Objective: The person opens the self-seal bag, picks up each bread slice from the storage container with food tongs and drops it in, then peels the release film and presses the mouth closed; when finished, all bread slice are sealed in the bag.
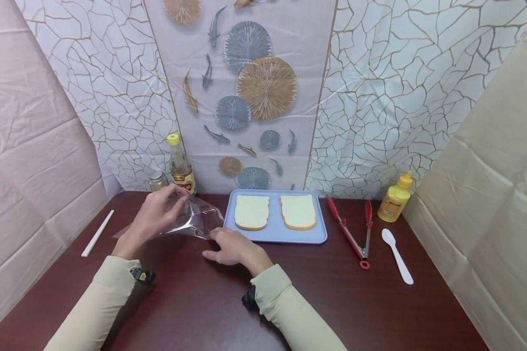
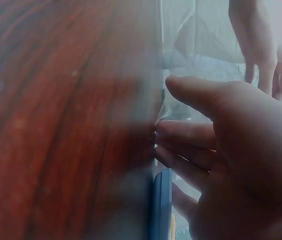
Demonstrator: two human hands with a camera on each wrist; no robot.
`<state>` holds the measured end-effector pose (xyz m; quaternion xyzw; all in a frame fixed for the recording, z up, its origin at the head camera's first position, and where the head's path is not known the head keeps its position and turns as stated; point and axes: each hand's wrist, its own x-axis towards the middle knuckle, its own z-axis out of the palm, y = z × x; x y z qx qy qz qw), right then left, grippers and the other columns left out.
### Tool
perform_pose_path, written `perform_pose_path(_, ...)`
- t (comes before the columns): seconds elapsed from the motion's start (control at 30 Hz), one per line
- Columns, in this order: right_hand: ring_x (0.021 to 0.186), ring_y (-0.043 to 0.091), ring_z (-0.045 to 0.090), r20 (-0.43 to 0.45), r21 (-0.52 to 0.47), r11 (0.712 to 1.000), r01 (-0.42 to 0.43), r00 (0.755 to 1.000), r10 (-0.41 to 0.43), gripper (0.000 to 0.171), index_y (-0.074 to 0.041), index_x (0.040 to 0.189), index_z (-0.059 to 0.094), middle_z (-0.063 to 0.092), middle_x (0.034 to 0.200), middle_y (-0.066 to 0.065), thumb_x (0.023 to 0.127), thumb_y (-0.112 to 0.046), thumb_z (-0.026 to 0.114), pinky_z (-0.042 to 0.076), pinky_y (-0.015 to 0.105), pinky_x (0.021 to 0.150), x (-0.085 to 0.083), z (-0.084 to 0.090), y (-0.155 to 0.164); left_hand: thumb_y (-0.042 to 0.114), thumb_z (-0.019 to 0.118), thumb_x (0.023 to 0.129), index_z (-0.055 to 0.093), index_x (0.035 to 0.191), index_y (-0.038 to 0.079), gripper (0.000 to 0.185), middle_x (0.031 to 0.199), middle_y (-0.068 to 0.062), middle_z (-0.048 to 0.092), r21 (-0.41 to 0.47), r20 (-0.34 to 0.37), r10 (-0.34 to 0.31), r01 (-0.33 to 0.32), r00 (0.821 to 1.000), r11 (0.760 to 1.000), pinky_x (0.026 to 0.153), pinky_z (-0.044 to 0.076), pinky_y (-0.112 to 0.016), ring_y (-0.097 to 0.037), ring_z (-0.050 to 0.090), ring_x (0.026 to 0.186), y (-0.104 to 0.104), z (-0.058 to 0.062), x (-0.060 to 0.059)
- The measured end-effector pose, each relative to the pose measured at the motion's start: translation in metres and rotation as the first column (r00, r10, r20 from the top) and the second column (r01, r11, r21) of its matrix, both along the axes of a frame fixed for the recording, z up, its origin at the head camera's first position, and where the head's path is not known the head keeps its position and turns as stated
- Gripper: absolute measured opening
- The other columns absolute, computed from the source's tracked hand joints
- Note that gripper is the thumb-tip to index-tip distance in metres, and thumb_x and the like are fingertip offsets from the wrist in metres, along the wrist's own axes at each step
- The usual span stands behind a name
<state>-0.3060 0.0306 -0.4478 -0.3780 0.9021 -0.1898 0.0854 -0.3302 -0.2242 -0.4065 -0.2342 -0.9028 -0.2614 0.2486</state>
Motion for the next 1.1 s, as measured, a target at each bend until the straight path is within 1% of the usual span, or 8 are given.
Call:
perform_pose_path(0.13,0.150,0.023,0.054,0.004,0.005,1.000,-0.003,1.000,0.003,0.053,-0.007,0.149,0.063,0.060,0.158,0.009,0.110,-0.042,0.062,0.043,0.038,0.125,0.000,0.000,0.001,0.013,0.074,0.103,0.073,0.109,0.013,0.006,0.101,-0.003,0.077,-0.126,0.146,-0.058,0.077,0.988,0.989,0.083,0.059,-0.045,-0.021,0.072,0.091,0.001,-0.015,-0.006)
perform_pose_path(0.23,0.148,0.022,0.055,0.012,0.005,1.000,-0.006,1.000,0.006,0.052,-0.007,0.149,0.063,0.061,0.157,0.009,0.110,-0.042,0.062,0.044,0.039,0.124,-0.001,0.001,0.001,0.013,0.074,0.103,0.073,0.107,0.013,0.004,0.097,0.000,0.075,-0.155,0.233,-0.051,0.088,0.971,0.984,0.080,0.056,-0.040,-0.016,0.067,0.086,0.000,-0.025,-0.010)
perform_pose_path(0.4,0.146,0.022,0.057,0.026,-0.030,0.999,-0.022,0.999,0.023,0.050,-0.007,0.148,0.064,0.062,0.154,0.009,0.111,-0.040,0.061,0.045,0.039,0.123,-0.002,0.002,0.002,0.013,0.073,0.103,0.073,0.108,0.013,0.005,0.100,0.000,0.076,-0.129,0.235,-0.050,0.082,0.971,0.988,0.082,0.056,-0.041,-0.016,0.068,0.090,-0.002,-0.030,-0.013)
perform_pose_path(0.57,0.142,0.021,0.061,0.072,-0.166,0.986,0.004,0.997,0.008,0.051,-0.007,0.148,0.064,0.066,0.151,0.008,0.111,-0.041,0.062,0.049,0.040,0.119,-0.002,0.000,0.007,0.012,0.072,0.104,0.072,0.108,0.012,0.004,0.102,-0.001,0.077,-0.128,0.248,-0.073,0.107,0.966,0.986,0.086,0.057,-0.043,-0.017,0.068,0.091,-0.004,-0.034,-0.014)
perform_pose_path(0.73,0.134,0.022,0.067,0.075,-0.317,0.946,0.072,0.996,-0.051,0.046,-0.009,0.143,0.069,0.073,0.141,0.007,0.110,-0.041,0.064,0.053,0.046,0.114,0.000,0.000,0.025,0.011,0.071,0.104,0.072,0.108,0.014,0.005,0.101,0.000,0.076,-0.114,0.263,-0.097,0.131,0.960,0.985,0.089,0.059,-0.044,-0.016,0.071,0.095,-0.006,-0.040,-0.015)
perform_pose_path(0.9,0.114,0.023,0.074,0.010,-0.420,0.897,0.139,0.989,-0.149,0.035,-0.005,0.134,0.074,0.079,0.124,0.008,0.107,-0.026,0.069,0.061,0.045,0.100,0.004,0.004,0.063,0.012,0.070,0.106,0.072,0.113,0.010,0.007,0.102,-0.003,0.078,-0.069,0.275,-0.115,0.139,0.955,0.988,0.087,0.060,-0.044,-0.018,0.074,0.097,-0.007,-0.041,-0.017)
perform_pose_path(1.0,0.105,0.021,0.075,-0.013,-0.468,0.860,0.201,0.972,-0.234,0.029,-0.003,0.130,0.075,0.081,0.117,0.009,0.106,-0.019,0.070,0.063,0.042,0.090,0.003,0.005,0.097,0.013,0.069,0.107,0.071,0.114,0.010,0.008,0.100,-0.004,0.078,-0.056,0.281,-0.121,0.142,0.952,0.988,0.084,0.059,-0.043,-0.017,0.073,0.092,-0.007,-0.040,-0.017)
perform_pose_path(1.1,0.100,0.020,0.075,-0.031,-0.502,0.817,0.282,0.939,-0.343,0.025,-0.005,0.126,0.077,0.082,0.113,0.009,0.106,-0.017,0.071,0.063,0.041,0.087,0.002,0.005,0.134,0.013,0.069,0.107,0.070,0.114,0.011,0.008,0.099,-0.005,0.078,-0.052,0.274,-0.120,0.139,0.954,0.989,0.083,0.058,-0.043,-0.016,0.071,0.088,-0.007,-0.038,-0.017)
